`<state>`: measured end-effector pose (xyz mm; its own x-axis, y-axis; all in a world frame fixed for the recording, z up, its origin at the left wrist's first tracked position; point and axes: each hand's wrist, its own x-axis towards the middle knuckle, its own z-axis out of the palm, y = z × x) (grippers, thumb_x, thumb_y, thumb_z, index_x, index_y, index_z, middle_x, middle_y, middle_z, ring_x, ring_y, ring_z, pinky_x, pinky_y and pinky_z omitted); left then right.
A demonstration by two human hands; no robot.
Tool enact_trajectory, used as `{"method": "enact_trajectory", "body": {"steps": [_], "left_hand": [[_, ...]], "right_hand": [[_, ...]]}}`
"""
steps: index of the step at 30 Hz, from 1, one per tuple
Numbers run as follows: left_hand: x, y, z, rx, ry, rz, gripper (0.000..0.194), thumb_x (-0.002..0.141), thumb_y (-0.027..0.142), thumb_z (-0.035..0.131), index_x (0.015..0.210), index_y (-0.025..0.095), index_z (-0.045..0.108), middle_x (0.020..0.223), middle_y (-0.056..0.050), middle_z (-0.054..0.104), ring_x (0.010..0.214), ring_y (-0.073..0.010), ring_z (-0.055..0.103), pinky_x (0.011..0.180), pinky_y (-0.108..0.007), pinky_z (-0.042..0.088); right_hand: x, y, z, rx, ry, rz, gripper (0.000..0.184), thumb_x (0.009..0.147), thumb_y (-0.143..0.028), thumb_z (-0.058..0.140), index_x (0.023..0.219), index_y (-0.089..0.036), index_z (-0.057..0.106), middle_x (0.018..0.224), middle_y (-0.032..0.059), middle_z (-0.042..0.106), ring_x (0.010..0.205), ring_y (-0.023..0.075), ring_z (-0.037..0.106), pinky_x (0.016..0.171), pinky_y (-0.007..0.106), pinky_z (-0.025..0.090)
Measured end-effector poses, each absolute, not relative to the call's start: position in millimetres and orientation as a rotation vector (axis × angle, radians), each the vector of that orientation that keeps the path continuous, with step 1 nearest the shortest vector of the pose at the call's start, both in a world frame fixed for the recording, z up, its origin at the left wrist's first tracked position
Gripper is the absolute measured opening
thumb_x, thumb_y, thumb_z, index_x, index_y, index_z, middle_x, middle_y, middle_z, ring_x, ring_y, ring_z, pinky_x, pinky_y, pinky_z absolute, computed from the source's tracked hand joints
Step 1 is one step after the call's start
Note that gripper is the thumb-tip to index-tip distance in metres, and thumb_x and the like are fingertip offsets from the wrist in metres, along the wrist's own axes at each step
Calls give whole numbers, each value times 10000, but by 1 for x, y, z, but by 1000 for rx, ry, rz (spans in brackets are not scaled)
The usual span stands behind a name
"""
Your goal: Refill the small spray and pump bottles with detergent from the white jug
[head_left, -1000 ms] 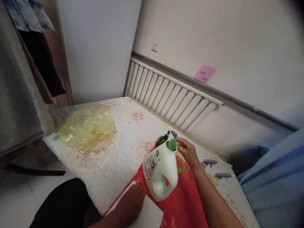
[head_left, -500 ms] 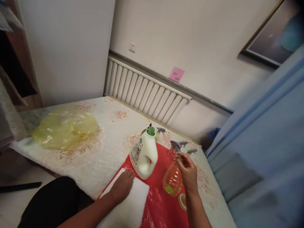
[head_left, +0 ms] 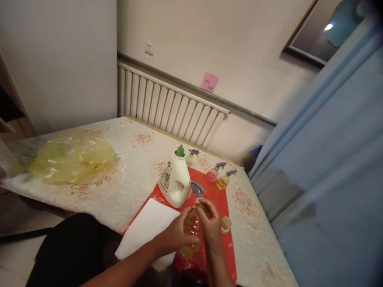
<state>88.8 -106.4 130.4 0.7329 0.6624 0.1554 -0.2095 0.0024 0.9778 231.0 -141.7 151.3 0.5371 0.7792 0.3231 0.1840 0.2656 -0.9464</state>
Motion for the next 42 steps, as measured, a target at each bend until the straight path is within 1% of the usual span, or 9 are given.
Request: {"method": "enact_trajectory", "body": {"steps": [3, 7, 12, 17, 24, 27, 31, 38, 42], "left_hand": [[85, -111, 131, 1411, 412, 683, 809, 630, 136, 772, 1360, 199, 432, 1357, -107, 580, 1254, -301, 541, 1067, -442, 422], [82, -116, 130, 1405, 398, 657, 719, 634, 136, 770, 1293, 208, 490, 1280, -79, 634, 1175, -279, 598, 1037, -427, 448], [80, -118, 122, 1462, 400, 666, 763, 623, 175, 806, 1313, 208, 482, 1300, -78, 624, 1218, -282, 566, 1057, -407, 426], [77, -118, 112, 1544, 463, 625, 791, 601, 198, 802, 1322, 216, 478, 1335, -75, 598, 1243, -298, 536, 1061, -405, 420], [71, -122, 109, 1617, 577, 543, 792, 572, 181, 764, 1315, 226, 490, 1276, -56, 628, 1195, -299, 562, 1019, -400, 458], [69, -123, 108, 1621, 595, 525, 813, 570, 204, 771, 1331, 221, 487, 1310, -77, 613, 1228, -320, 541, 1046, -423, 436], [65, -123, 106, 1598, 541, 524, 778, 599, 222, 767, 1326, 230, 492, 1311, -72, 614, 1230, -313, 543, 1049, -425, 433], [55, -123, 109, 1590, 525, 513, 777, 608, 242, 775, 1329, 212, 487, 1297, -73, 617, 1215, -303, 544, 1050, -410, 424], [47, -122, 112, 1596, 571, 509, 752, 622, 238, 769, 1320, 213, 491, 1317, -72, 606, 1237, -303, 525, 1068, -410, 401]], "right_hand": [[232, -148, 150, -1224, -864, 590, 233, 752, -318, 716, 950, -194, 729, 984, 61, 747, 934, 218, 686, 870, 349, 518], [231, -153, 153, -1171, -750, 592, 215, 744, -342, 731, 891, -185, 719, 899, 52, 750, 859, 209, 692, 809, 333, 518], [233, -156, 155, -1140, -680, 493, 161, 699, -275, 771, 805, -186, 689, 810, 17, 735, 817, 190, 687, 800, 317, 499], [244, -157, 161, -1061, -617, 415, 172, 677, -243, 787, 783, -189, 662, 806, 1, 728, 818, 179, 690, 807, 316, 502], [262, -163, 179, -918, -499, 370, 218, 668, -253, 791, 807, -201, 632, 708, -37, 693, 666, 129, 676, 623, 230, 500], [270, -165, 182, -904, -439, 346, 245, 661, -248, 797, 812, -203, 610, 784, -25, 706, 686, 130, 683, 605, 228, 513], [276, -166, 180, -853, -400, 383, 239, 674, -217, 785, 825, -208, 600, 901, -8, 737, 752, 127, 694, 668, 243, 544], [281, -158, 164, -780, -321, 515, 271, 640, -170, 790, 826, -213, 598, 852, -8, 746, 761, 132, 705, 612, 209, 527], [284, -155, 154, -799, -343, 518, 266, 650, -173, 790, 840, -210, 607, 865, -14, 743, 762, 124, 703, 662, 226, 546]]}}
